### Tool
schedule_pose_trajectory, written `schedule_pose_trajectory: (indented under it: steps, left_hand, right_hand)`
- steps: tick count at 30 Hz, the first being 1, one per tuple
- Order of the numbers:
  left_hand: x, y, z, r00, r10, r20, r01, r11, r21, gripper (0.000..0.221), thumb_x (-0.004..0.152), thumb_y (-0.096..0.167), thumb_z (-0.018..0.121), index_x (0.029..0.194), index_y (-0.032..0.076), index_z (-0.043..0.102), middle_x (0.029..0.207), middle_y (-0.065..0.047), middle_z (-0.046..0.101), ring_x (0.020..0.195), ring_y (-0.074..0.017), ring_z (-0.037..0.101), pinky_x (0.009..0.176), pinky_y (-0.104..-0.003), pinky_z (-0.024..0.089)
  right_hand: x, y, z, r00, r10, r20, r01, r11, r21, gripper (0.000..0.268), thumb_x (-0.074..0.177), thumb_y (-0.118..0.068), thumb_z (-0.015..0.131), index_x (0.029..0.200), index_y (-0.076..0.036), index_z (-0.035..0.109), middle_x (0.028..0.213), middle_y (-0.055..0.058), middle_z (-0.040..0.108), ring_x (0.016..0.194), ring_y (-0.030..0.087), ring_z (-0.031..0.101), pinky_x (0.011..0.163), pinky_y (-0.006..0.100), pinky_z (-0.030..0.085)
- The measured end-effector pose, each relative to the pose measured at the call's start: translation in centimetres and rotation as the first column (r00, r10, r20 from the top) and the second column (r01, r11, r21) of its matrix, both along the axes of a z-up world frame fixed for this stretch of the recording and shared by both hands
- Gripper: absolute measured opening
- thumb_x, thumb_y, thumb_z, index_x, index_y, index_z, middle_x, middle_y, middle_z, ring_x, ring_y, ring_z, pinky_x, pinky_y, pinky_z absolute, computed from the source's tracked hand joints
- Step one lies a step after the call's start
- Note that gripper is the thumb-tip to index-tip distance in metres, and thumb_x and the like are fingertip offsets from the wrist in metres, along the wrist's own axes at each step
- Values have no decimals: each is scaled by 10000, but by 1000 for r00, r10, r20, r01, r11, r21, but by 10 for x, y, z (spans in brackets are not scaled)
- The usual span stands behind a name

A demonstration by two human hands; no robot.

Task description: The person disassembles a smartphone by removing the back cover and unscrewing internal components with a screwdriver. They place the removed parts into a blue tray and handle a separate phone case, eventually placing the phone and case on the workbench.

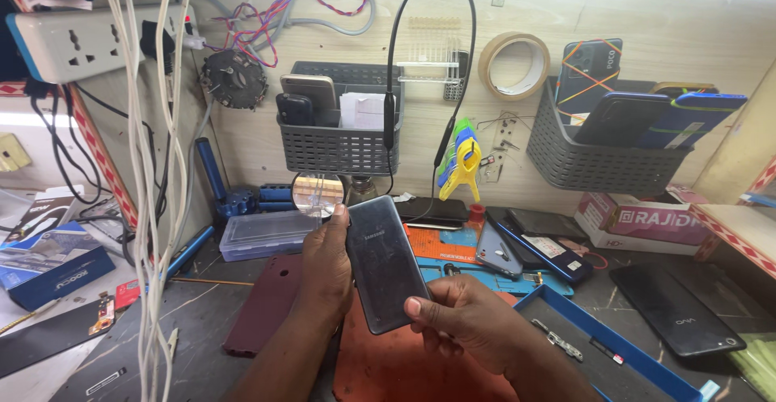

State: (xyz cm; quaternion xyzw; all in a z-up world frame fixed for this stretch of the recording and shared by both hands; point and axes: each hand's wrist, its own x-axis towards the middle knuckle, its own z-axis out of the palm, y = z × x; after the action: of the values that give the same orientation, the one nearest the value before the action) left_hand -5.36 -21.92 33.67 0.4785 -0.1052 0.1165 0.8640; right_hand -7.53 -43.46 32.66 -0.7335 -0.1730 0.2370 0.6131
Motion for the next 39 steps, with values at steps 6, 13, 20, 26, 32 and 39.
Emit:
schedule_pose_trajectory:
  steps: [6, 13, 20, 26, 32, 39]
  left_hand:
    - [7, 5, -4, 998, 25, -58, -20, 995, 95, 579, 1030, 390, 390, 1004, -87, 717, 782, -197, 739, 637, -230, 742, 599, -399, 629]
    - [-1, -1, -2, 961, -271, -51, 264, 959, -105, 677, 1007, 646, 436, 1210, 28, 624, 911, -104, 738, 793, -194, 735, 659, -329, 570]
    - [6, -7, -12, 934, -354, 56, 356, 896, -264, 484, 946, 516, 671, 1152, 87, 584, 848, -23, 637, 734, -133, 650, 646, -317, 571]
    - [13, 4, -8, 989, -67, -128, 26, 954, -298, 331, 913, 415, 703, 1046, 124, 619, 826, 9, 638, 693, -110, 637, 603, -305, 578]
    - [3, -9, -1, 989, -107, -99, 80, 966, -246, 370, 941, 400, 681, 1151, 98, 643, 894, -5, 662, 752, -104, 661, 651, -298, 595]
    - [2, -12, 1, 991, -123, -49, 104, 954, -281, 388, 922, 388, 644, 1181, 103, 601, 923, -13, 683, 798, -115, 690, 699, -302, 619]
  right_hand:
    - [-2, 3, -4, 989, 19, -143, -14, 999, 32, 429, 888, -470, 696, 881, -41, 702, 698, 45, 661, 584, 121, 621, 508, 254, 469]
    - [2, 3, -7, 899, 169, -404, 56, 870, 489, 277, 943, -314, 652, 976, -39, 657, 781, 33, 679, 652, 92, 623, 574, 214, 512]
    - [2, 27, -25, 995, -9, -98, 35, 963, 268, 347, 964, -402, 586, 936, -74, 696, 711, 17, 679, 572, 106, 603, 506, 231, 486]
    - [-6, 19, -17, 539, -27, 842, 140, 988, -58, 433, 988, -378, 593, 734, -27, 585, 618, 115, 568, 558, 231, 563, 517, 367, 450]
    - [-13, 25, -20, 557, -59, 829, 192, 980, -59, 450, 984, -282, 626, 641, -41, 463, 552, 134, 454, 494, 304, 465, 500, 439, 370]
    - [-17, 27, -17, 464, -64, 883, 222, 974, -46, 419, 948, -232, 654, 627, -44, 463, 544, 132, 467, 480, 305, 510, 470, 458, 379]
